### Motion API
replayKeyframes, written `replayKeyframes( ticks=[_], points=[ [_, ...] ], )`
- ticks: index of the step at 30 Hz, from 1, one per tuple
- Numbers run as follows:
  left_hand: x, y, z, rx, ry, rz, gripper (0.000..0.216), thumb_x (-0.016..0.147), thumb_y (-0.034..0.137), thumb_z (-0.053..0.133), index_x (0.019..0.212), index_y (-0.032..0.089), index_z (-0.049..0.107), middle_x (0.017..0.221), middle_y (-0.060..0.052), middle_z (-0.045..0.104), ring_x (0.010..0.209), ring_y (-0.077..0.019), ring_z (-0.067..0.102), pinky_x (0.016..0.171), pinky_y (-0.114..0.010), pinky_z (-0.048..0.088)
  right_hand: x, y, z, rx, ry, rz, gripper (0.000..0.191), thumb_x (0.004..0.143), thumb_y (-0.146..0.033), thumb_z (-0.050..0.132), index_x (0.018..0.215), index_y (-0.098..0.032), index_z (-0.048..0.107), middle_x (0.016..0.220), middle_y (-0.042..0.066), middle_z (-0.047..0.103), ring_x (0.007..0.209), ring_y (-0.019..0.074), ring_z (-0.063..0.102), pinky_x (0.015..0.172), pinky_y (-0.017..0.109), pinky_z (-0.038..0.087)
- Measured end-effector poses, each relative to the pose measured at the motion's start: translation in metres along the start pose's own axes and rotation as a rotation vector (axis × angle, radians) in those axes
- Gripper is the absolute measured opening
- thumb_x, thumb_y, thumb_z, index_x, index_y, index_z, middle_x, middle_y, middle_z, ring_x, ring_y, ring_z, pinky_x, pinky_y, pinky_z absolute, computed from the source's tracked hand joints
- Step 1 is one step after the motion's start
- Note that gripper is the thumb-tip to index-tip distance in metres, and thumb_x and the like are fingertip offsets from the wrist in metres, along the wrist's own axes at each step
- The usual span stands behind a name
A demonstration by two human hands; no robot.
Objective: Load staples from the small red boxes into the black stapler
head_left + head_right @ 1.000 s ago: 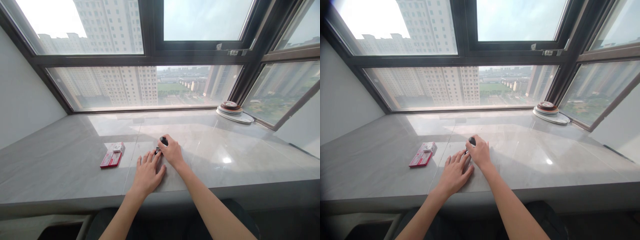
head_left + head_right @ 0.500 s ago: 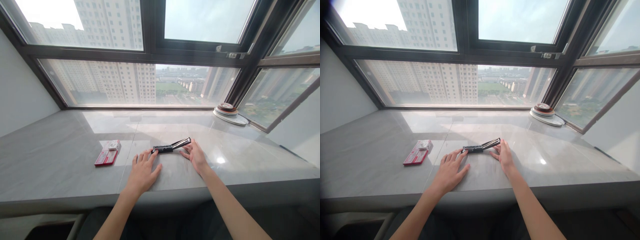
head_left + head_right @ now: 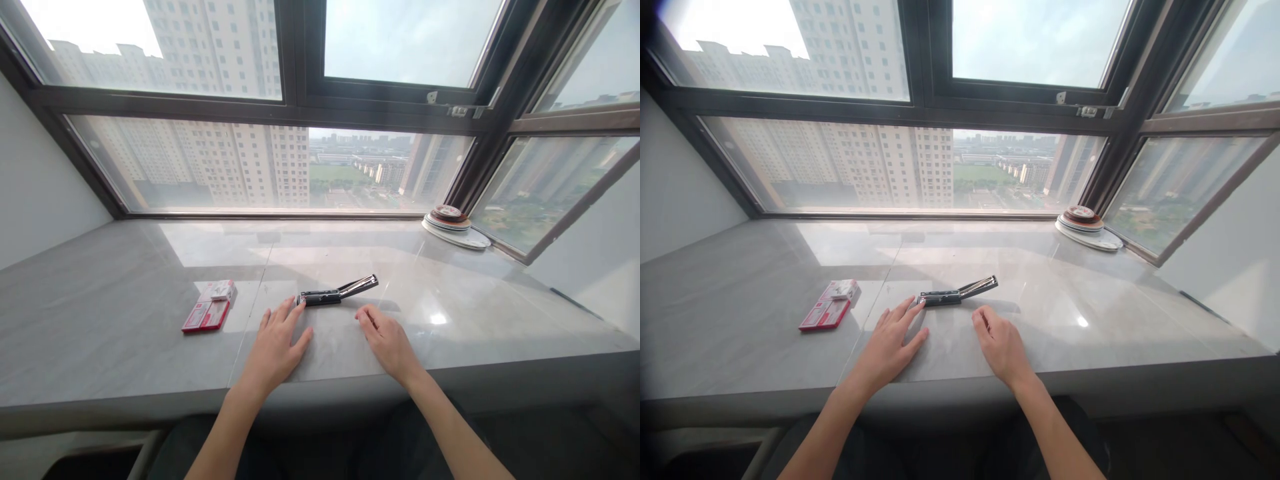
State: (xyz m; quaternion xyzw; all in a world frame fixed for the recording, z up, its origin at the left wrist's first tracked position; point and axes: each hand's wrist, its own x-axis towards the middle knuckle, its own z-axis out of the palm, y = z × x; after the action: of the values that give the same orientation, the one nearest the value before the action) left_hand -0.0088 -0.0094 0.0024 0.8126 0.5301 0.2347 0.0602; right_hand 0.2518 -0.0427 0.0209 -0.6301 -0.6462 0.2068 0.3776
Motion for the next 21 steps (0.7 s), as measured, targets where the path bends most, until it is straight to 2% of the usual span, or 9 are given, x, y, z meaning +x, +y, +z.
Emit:
replayKeyframes(
  ticks=[3,6,8,10,13,16,18,21],
  points=[
    [-0.003,-0.012,-0.010,0.005,0.111,-0.092,0.038,0.103,0.038,0.047,0.138,0.027,0.059,0.159,-0.007,0.043,0.148,-0.0280,0.037,0.122,-0.048,0.035,0.000,-0.001,0.000,-0.029,-0.006,-0.007,0.042,0.107,-0.052,0.034,0.091,-0.028,0.065,0.064,-0.003,0.057,0.065,0.0211,0.059,0.067,0.031,0.040],
    [-0.009,-0.035,-0.024,0.209,0.290,-0.351,0.047,0.100,0.038,0.050,0.142,0.019,0.057,0.157,-0.015,0.040,0.145,-0.0389,0.033,0.118,-0.060,0.033,0.000,-0.001,0.000,-0.046,-0.005,-0.024,0.041,0.107,-0.050,0.035,0.088,-0.027,0.063,0.066,-0.003,0.058,0.064,0.0201,0.058,0.066,0.030,0.038],
    [-0.016,-0.052,-0.032,0.333,0.329,-0.504,0.052,0.099,0.040,0.050,0.144,0.016,0.055,0.158,-0.020,0.035,0.144,-0.0443,0.030,0.115,-0.067,0.031,-0.001,-0.001,0.000,-0.057,-0.007,-0.033,0.040,0.106,-0.049,0.036,0.087,-0.027,0.063,0.065,-0.003,0.057,0.063,0.0194,0.056,0.064,0.029,0.037],
    [-0.023,-0.065,-0.036,0.386,0.321,-0.548,0.050,0.099,0.042,0.050,0.142,0.017,0.059,0.158,-0.020,0.033,0.143,-0.0457,0.029,0.112,-0.068,0.033,-0.001,0.000,0.000,-0.061,-0.013,-0.037,0.040,0.106,-0.048,0.036,0.088,-0.027,0.064,0.065,-0.003,0.057,0.062,0.0186,0.056,0.063,0.029,0.036],
    [-0.032,-0.074,-0.034,0.346,0.318,-0.440,0.039,0.101,0.041,0.051,0.134,0.026,0.066,0.157,-0.014,0.038,0.142,-0.0433,0.033,0.111,-0.064,0.035,-0.001,0.002,0.002,-0.083,-0.012,-0.037,0.036,0.105,-0.047,0.041,0.091,-0.026,0.067,0.067,-0.003,0.061,0.062,0.0172,0.056,0.063,0.028,0.035],
    [-0.032,-0.072,-0.030,0.145,0.249,-0.231,0.033,0.103,0.035,0.048,0.126,0.031,0.069,0.144,-0.008,0.055,0.134,-0.0347,0.046,0.112,-0.054,0.039,-0.001,0.003,0.007,-0.156,0.014,-0.016,0.027,0.100,-0.045,0.051,0.093,-0.026,0.070,0.068,-0.002,0.064,0.061,0.0165,0.058,0.062,0.028,0.035],
    [-0.028,-0.066,-0.030,-0.022,0.171,-0.121,0.031,0.103,0.033,0.048,0.125,0.032,0.069,0.133,-0.006,0.062,0.126,-0.0295,0.053,0.110,-0.047,0.043,-0.001,0.001,0.010,-0.205,0.025,0.006,0.024,0.097,-0.043,0.056,0.092,-0.026,0.072,0.066,-0.002,0.064,0.061,0.0166,0.058,0.062,0.028,0.034],
    [-0.016,-0.043,-0.030,-0.228,0.035,-0.026,0.032,0.099,0.033,0.057,0.130,0.034,0.065,0.125,-0.003,0.067,0.118,-0.0267,0.058,0.103,-0.042,0.048,0.003,-0.003,0.015,-0.182,-0.019,0.031,0.025,0.095,-0.044,0.057,0.089,-0.026,0.074,0.065,-0.001,0.064,0.063,0.0169,0.059,0.061,0.028,0.035]
  ],
)
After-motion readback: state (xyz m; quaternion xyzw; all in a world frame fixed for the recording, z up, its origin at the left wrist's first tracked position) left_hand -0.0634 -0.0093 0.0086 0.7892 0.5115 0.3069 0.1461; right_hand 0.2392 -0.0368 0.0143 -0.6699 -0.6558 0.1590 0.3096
